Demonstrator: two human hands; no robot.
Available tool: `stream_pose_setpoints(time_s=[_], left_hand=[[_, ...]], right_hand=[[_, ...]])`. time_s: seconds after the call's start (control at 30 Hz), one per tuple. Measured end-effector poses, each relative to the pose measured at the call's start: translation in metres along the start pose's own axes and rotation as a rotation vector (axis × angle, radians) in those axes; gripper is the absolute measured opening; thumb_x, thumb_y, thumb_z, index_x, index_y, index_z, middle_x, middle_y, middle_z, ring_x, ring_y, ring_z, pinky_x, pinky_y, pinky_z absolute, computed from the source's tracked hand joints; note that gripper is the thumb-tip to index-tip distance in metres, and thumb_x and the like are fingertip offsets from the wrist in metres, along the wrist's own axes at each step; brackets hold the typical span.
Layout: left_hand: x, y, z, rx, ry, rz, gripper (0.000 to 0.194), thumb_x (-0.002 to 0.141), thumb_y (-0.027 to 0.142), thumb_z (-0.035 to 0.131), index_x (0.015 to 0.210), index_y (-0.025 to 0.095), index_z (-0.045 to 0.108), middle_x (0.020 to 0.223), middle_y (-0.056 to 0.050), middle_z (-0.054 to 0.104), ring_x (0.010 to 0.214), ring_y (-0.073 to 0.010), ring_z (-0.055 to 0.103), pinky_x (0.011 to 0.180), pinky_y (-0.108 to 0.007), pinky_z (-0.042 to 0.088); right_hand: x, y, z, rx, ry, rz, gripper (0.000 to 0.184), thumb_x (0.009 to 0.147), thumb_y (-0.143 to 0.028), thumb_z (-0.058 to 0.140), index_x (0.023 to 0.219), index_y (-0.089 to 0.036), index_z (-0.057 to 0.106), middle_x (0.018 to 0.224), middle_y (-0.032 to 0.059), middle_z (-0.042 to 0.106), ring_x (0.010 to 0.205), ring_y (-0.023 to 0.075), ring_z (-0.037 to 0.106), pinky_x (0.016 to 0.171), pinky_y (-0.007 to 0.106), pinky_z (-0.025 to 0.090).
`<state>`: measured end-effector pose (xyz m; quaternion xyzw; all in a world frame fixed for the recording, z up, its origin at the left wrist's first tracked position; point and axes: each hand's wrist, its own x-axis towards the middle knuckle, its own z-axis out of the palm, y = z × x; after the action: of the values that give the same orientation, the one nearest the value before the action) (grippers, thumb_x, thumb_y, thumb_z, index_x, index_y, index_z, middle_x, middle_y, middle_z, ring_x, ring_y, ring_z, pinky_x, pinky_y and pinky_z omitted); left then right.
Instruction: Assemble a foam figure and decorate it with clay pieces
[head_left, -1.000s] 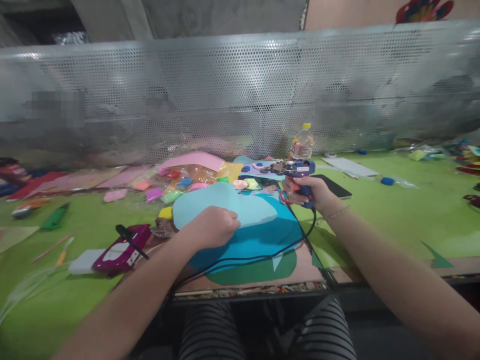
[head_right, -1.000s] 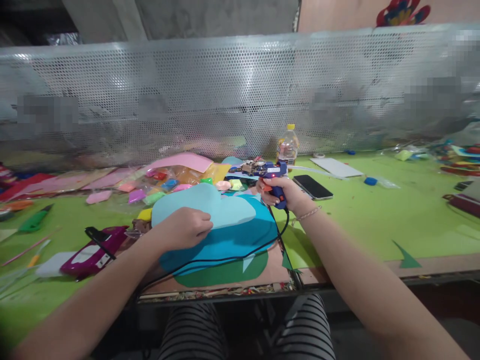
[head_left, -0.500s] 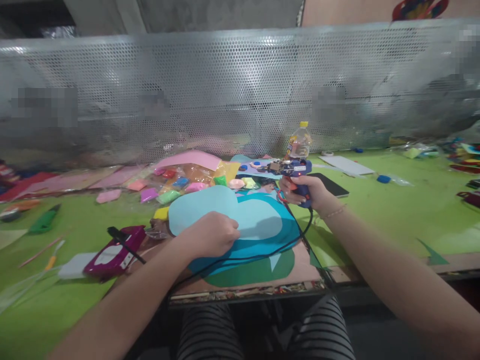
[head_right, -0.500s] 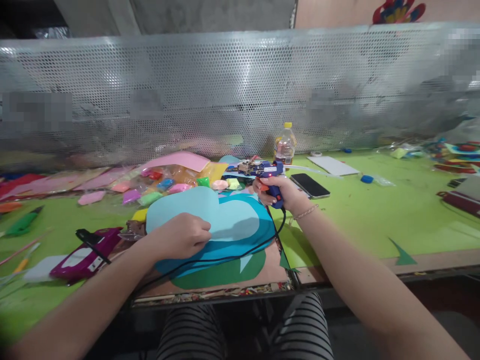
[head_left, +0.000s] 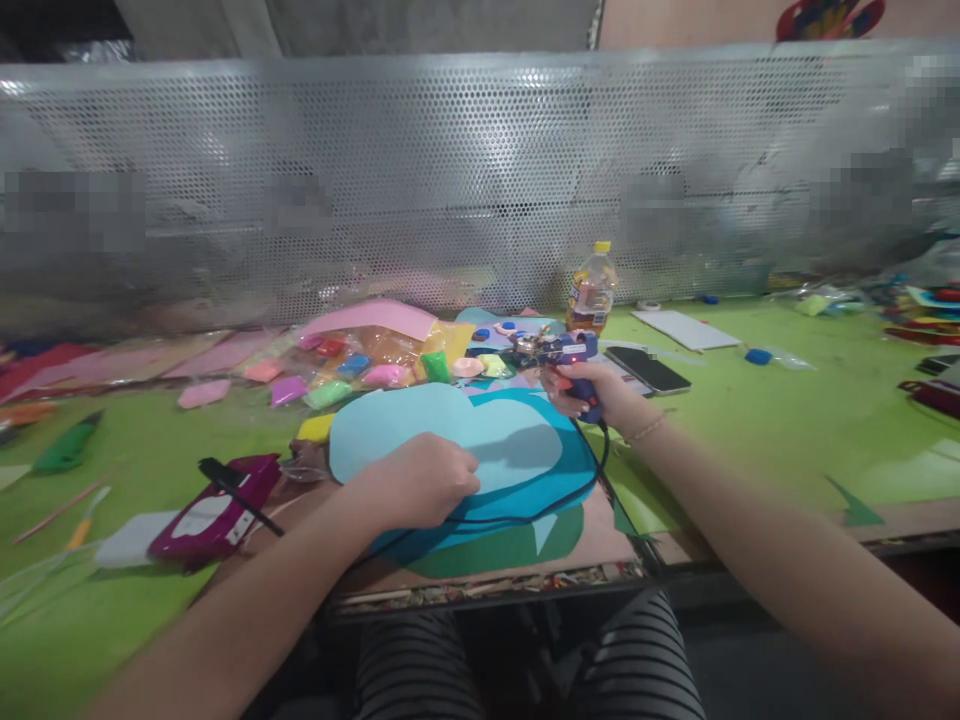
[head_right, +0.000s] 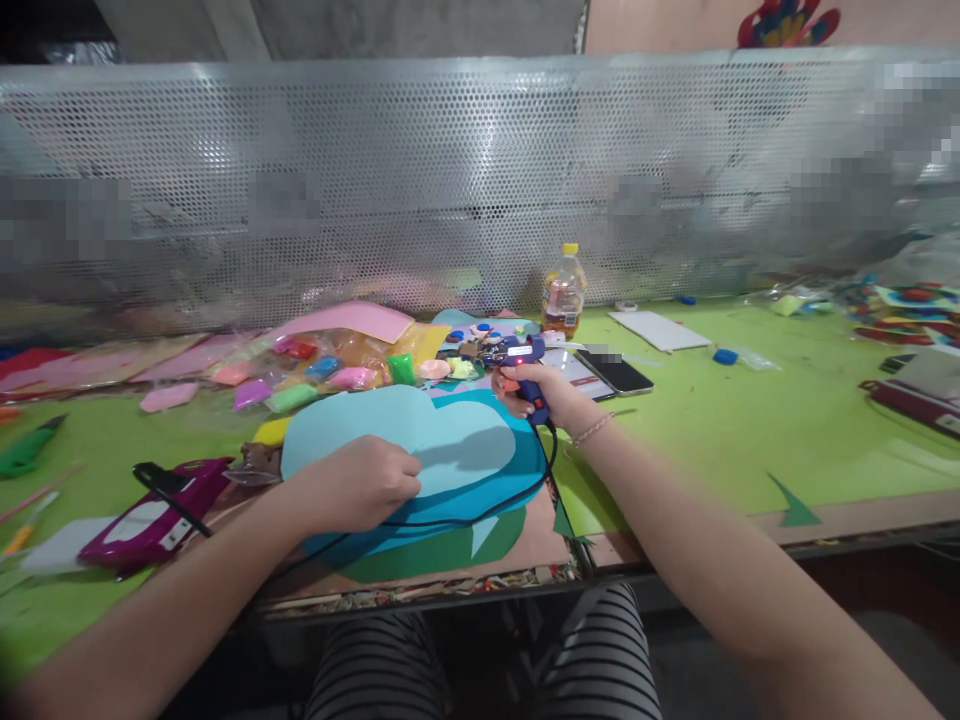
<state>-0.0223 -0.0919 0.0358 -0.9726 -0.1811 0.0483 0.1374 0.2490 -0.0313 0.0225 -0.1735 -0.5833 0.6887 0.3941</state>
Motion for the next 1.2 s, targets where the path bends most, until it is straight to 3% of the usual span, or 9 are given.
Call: stream_pose_setpoints(time_s=[0.23, 0.6, 0.7, 0.77, 0.87, 0.93, 1.03, 1.2], left_hand=[[-0.004, 0.002, -0.001, 0.009, -0.024, -0.061, 0.019, 0.071, 0.003, 0.048, 0.059, 0.016, 0.053, 0.064, -0.004, 0.058, 0.062, -0.0163, 0.054, 0.049, -0.028, 0.028], [-0.005, 0.01, -0.01, -0.004, -0.168, -0.171, 0.024, 0.07, 0.0, 0.045, 0.066, 0.015, 0.063, 0.067, -0.007, 0.061, 0.063, -0.0187, 0.058, 0.054, -0.029, 0.037], [-0.008, 0.013, -0.016, -0.059, -0.178, -0.215, 0.019, 0.073, 0.009, 0.047, 0.066, 0.015, 0.063, 0.069, -0.006, 0.06, 0.062, -0.018, 0.057, 0.054, -0.029, 0.038], [-0.009, 0.014, -0.019, -0.116, -0.167, -0.239, 0.018, 0.076, 0.025, 0.05, 0.067, 0.016, 0.063, 0.071, -0.006, 0.059, 0.061, -0.0179, 0.056, 0.053, -0.029, 0.038], [-0.004, 0.013, -0.013, -0.159, -0.095, -0.242, 0.032, 0.082, 0.04, 0.045, 0.069, 0.016, 0.061, 0.073, -0.006, 0.059, 0.066, -0.0181, 0.056, 0.057, -0.029, 0.04], [0.003, 0.011, -0.005, -0.154, -0.011, -0.238, 0.036, 0.088, 0.038, 0.037, 0.071, 0.016, 0.059, 0.076, -0.006, 0.06, 0.073, -0.0184, 0.057, 0.062, -0.029, 0.041], [0.012, 0.008, 0.009, -0.136, 0.068, -0.253, 0.025, 0.086, 0.025, 0.037, 0.074, 0.016, 0.058, 0.079, -0.006, 0.061, 0.075, -0.0175, 0.056, 0.062, -0.028, 0.04], [0.011, 0.001, 0.015, -0.168, 0.047, -0.391, 0.018, 0.074, 0.022, 0.046, 0.061, 0.017, 0.057, 0.064, -0.004, 0.06, 0.062, -0.0173, 0.054, 0.053, -0.028, 0.033]], right_hand=[[0.004, 0.018, 0.0, -0.033, 0.059, 0.076, 0.018, 0.077, -0.029, 0.055, 0.067, -0.014, 0.052, 0.059, -0.0021, 0.049, 0.034, 0.0036, 0.034, 0.036, 0.02, 0.026], [0.009, 0.031, -0.005, -0.141, 0.085, 0.17, 0.026, 0.081, -0.033, 0.052, 0.065, -0.014, 0.054, 0.043, -0.0031, 0.043, 0.037, 0.0072, 0.035, 0.04, 0.022, 0.029], [0.009, 0.031, -0.005, -0.126, 0.084, 0.183, 0.025, 0.081, -0.034, 0.052, 0.066, -0.014, 0.054, 0.042, -0.0036, 0.043, 0.036, 0.0075, 0.035, 0.04, 0.022, 0.029], [0.008, 0.031, -0.005, -0.119, 0.086, 0.192, 0.024, 0.081, -0.034, 0.052, 0.067, -0.014, 0.054, 0.043, -0.0037, 0.043, 0.036, 0.0074, 0.034, 0.04, 0.022, 0.03], [0.008, 0.029, -0.003, -0.103, 0.095, 0.172, 0.022, 0.081, -0.033, 0.052, 0.068, -0.014, 0.053, 0.047, -0.0031, 0.045, 0.037, 0.0068, 0.034, 0.039, 0.022, 0.029], [0.008, 0.026, -0.001, -0.083, 0.095, 0.153, 0.022, 0.08, -0.031, 0.053, 0.066, -0.014, 0.052, 0.05, -0.0027, 0.047, 0.036, 0.0059, 0.034, 0.039, 0.021, 0.028], [0.007, 0.018, 0.002, -0.017, 0.072, 0.126, 0.022, 0.077, -0.031, 0.056, 0.064, -0.014, 0.049, 0.054, -0.0028, 0.047, 0.034, 0.0039, 0.031, 0.036, 0.021, 0.026], [0.0, -0.002, 0.007, 0.06, 0.021, -0.006, 0.022, 0.074, -0.035, 0.057, 0.069, -0.015, 0.049, 0.054, -0.0045, 0.043, 0.032, 0.0029, 0.027, 0.034, 0.02, 0.023]])
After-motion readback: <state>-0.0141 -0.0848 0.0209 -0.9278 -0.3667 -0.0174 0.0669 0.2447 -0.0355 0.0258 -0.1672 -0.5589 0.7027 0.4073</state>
